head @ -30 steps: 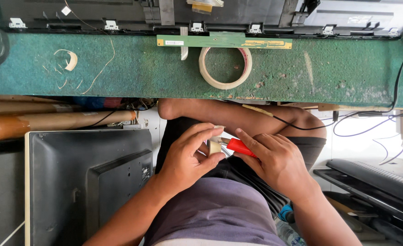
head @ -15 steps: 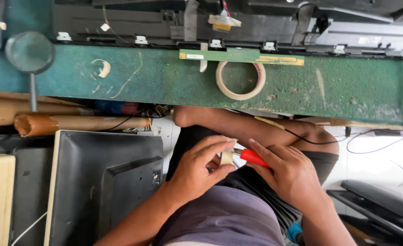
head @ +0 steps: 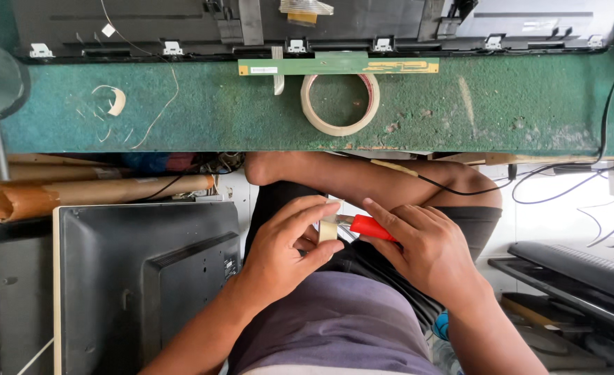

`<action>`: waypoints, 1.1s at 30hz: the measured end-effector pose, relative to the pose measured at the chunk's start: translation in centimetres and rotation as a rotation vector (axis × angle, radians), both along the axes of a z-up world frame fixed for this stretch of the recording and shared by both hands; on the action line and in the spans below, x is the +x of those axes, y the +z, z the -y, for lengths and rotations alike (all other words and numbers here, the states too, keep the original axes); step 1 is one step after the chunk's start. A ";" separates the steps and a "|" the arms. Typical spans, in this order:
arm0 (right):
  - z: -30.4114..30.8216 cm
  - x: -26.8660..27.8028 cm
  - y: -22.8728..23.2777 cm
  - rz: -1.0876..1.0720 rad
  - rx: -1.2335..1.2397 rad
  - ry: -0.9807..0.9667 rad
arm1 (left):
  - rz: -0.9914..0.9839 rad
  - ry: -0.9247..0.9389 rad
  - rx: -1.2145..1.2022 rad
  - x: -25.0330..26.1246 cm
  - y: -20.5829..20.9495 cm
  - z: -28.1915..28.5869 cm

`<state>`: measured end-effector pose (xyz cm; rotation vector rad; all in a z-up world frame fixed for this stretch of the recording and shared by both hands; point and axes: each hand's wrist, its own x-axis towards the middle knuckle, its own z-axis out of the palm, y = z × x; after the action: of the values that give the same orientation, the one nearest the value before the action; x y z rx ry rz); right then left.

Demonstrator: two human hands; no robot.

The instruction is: The person repairs a circuit board by applying pieces of tape to secure a ribbon cable. They use a utility knife to cut the tape and a magnifying glass to inspect the connection points.

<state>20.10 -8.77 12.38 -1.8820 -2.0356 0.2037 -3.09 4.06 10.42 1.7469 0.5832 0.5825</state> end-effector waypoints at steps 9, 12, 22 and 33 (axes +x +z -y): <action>-0.4 -0.6 0.0 -0.023 -0.011 -0.016 | -0.005 0.005 0.049 0.1 0.0 0.0; -0.4 -0.5 0.5 -0.029 -0.025 -0.027 | 0.029 -0.007 0.032 -0.2 0.6 -0.1; -0.4 0.0 -1.9 0.154 -0.092 -0.155 | 0.036 -0.096 0.087 -0.7 3.4 0.5; 4.8 10.4 0.2 -0.710 0.151 -0.714 | -0.367 0.561 1.221 -13.5 12.7 -15.7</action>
<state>30.51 -13.61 12.53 -1.9328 -0.8449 0.4294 -16.59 19.81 23.14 2.8916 1.1298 1.1695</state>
